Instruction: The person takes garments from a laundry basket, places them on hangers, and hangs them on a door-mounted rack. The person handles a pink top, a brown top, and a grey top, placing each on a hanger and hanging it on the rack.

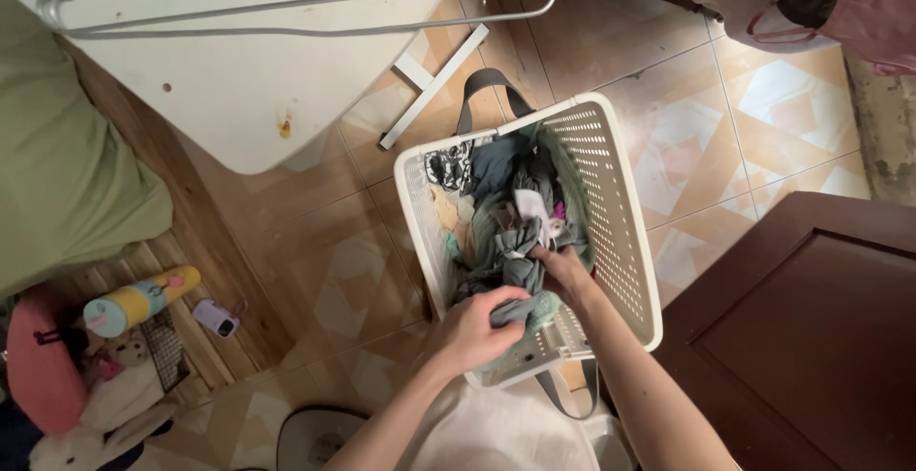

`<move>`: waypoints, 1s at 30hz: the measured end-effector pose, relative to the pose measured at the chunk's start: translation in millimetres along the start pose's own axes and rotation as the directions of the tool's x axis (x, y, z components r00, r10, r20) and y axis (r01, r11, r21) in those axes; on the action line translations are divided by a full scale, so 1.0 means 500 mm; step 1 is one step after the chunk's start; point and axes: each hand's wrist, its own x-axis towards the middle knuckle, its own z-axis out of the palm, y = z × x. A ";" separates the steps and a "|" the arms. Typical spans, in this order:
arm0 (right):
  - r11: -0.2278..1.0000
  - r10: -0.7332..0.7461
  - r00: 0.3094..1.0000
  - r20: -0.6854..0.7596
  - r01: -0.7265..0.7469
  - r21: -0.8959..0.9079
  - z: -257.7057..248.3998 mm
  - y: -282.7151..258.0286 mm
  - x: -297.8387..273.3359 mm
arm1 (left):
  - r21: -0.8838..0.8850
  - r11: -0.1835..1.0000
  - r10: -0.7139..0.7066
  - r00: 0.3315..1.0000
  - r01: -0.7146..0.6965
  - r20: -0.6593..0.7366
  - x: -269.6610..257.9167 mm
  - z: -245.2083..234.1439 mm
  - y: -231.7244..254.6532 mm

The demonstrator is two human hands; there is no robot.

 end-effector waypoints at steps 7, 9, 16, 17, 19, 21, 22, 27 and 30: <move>0.947 0.086 0.995 0.055 -0.099 0.305 -0.122 0.089 -0.035 | -0.195 0.940 0.239 0.948 -0.280 -0.210 -0.055 0.058 -0.016; 0.907 0.145 0.987 0.076 -0.163 0.388 -0.134 0.066 -0.078 | -0.269 0.885 0.309 0.911 -0.381 -0.275 -0.031 0.080 -0.057; 0.935 -0.009 0.998 0.062 -0.014 0.355 -0.041 -0.048 -0.346 | -0.439 0.896 -0.187 0.957 0.073 -0.223 0.059 0.051 -0.158; 0.934 -0.014 0.997 0.071 -0.013 0.356 -0.028 -0.056 -0.398 | -0.480 0.867 -0.239 0.956 0.131 -0.171 0.059 0.043 -0.150; 0.945 -0.054 0.994 0.093 0.020 0.327 -0.008 -0.078 -0.490 | -0.581 0.747 -0.389 0.921 0.323 0.013 0.057 0.027 -0.117; 0.960 -0.119 0.986 0.118 0.084 0.267 0.004 -0.097 -0.566 | -0.650 0.675 -0.360 0.925 0.349 0.123 0.051 0.033 -0.075; 0.973 -0.116 0.988 0.101 0.092 0.212 0.011 -0.103 -0.594 | -0.680 0.635 -0.341 0.923 0.366 0.178 0.045 0.044 -0.058; 0.978 -0.179 0.977 0.112 0.190 -0.088 0.024 -0.095 -0.619 | -0.722 0.626 -0.207 0.956 0.294 0.209 0.075 0.087 -0.054; 0.938 -0.192 0.965 0.179 0.234 -0.255 0.000 -0.041 -0.570 | -0.625 0.753 -0.194 0.977 0.207 0.090 0.119 0.104 -0.133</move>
